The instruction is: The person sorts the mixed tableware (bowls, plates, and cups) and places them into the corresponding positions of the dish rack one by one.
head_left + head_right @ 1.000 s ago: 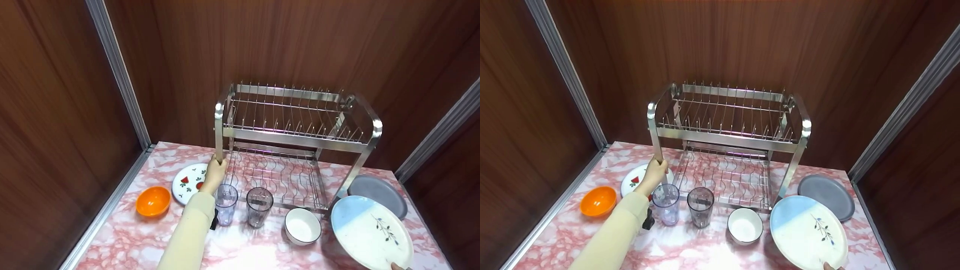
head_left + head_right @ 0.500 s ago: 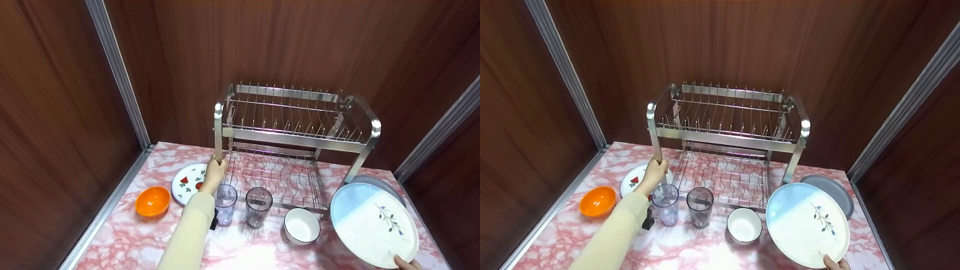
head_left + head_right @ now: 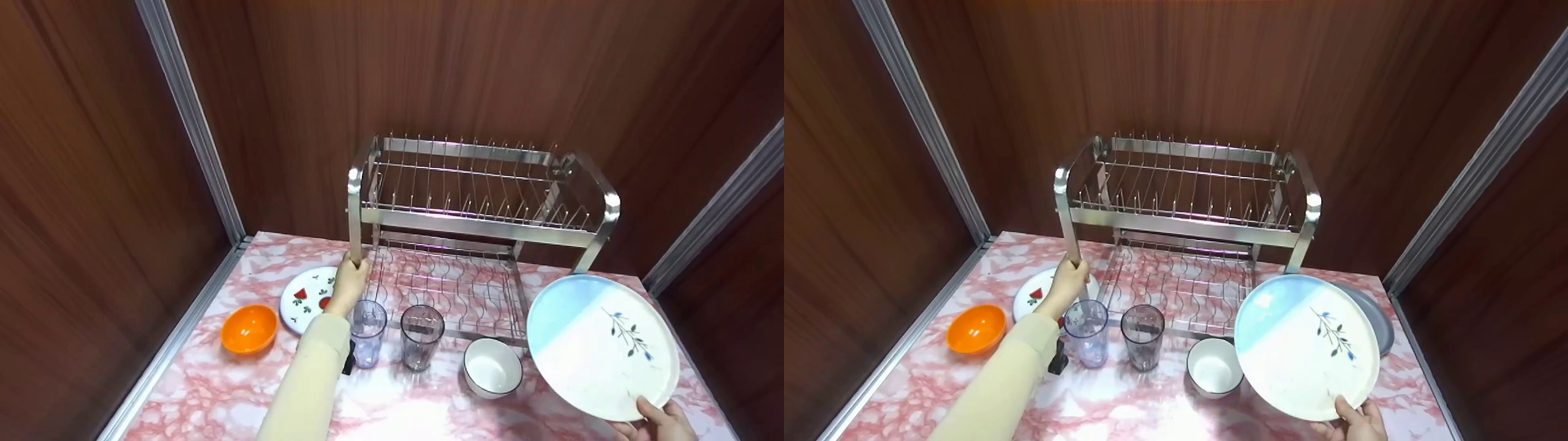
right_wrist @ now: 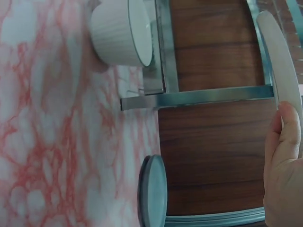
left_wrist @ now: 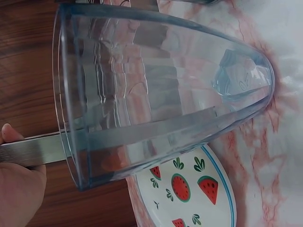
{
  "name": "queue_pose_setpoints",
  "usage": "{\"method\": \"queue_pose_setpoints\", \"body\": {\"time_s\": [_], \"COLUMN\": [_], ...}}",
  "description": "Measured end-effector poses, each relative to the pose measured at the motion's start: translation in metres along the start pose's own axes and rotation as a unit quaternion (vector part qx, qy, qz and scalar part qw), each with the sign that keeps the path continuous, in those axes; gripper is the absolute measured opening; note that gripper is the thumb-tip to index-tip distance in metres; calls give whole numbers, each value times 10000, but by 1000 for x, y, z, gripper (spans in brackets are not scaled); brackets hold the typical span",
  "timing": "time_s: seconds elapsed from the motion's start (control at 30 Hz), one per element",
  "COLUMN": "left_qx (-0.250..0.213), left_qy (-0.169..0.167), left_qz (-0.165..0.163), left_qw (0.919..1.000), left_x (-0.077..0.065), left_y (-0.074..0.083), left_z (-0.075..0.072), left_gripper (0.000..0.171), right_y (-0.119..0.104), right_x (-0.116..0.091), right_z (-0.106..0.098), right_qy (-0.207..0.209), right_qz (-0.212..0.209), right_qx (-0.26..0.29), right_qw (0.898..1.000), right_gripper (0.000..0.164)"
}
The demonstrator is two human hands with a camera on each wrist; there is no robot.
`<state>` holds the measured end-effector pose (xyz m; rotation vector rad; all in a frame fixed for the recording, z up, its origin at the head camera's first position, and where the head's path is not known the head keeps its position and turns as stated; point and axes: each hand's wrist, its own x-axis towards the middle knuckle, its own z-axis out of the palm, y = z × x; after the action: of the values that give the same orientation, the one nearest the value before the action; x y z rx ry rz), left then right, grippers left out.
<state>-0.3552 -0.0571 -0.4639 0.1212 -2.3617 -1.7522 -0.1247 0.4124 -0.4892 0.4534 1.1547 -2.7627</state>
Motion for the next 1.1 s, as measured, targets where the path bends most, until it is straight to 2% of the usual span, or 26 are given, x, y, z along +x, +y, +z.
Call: {"method": "queue_pose_setpoints", "body": {"time_s": [0.1, 0.2, 0.3, 0.57, 0.7, 0.93, 1.1], "left_qx": [-46, -59, -45, 155, 133, 61, 135], "left_qy": [-3, 37, 49, 118, 111, 86, 132], "left_qz": [19, 20, -1, 46, 56, 79, 69], "left_qw": [10000, 10000, 10000, 9998, 9998, 9999, 9998], "left_x": [1, 2, 2, 1, 1, 2, 2], "left_y": [0, -1, -1, -1, -1, -1, -2], "left_z": [0, 0, 0, -1, 0, 0, 0], "left_gripper": [20, 20, 22, 14, 17, 22, 23], "right_y": [1, 4, 6, 8, 8, 11, 10], "right_x": [0, 1, 0, 0, 0, -1, -1], "right_z": [7, 16, 25, 48, 58, 70, 78], "right_qy": [-262, -630, -917, -1857, -1949, -1608, -1638], "right_qz": [-169, -483, -653, -900, -1015, -1200, -1307], "right_qx": [325, 576, 606, 790, 812, 667, 491], "right_qw": [9990, 9952, 9918, 9753, 9722, 9774, 9766], "right_gripper": [42, 28, 20, 27, 28, 28, 28]}}
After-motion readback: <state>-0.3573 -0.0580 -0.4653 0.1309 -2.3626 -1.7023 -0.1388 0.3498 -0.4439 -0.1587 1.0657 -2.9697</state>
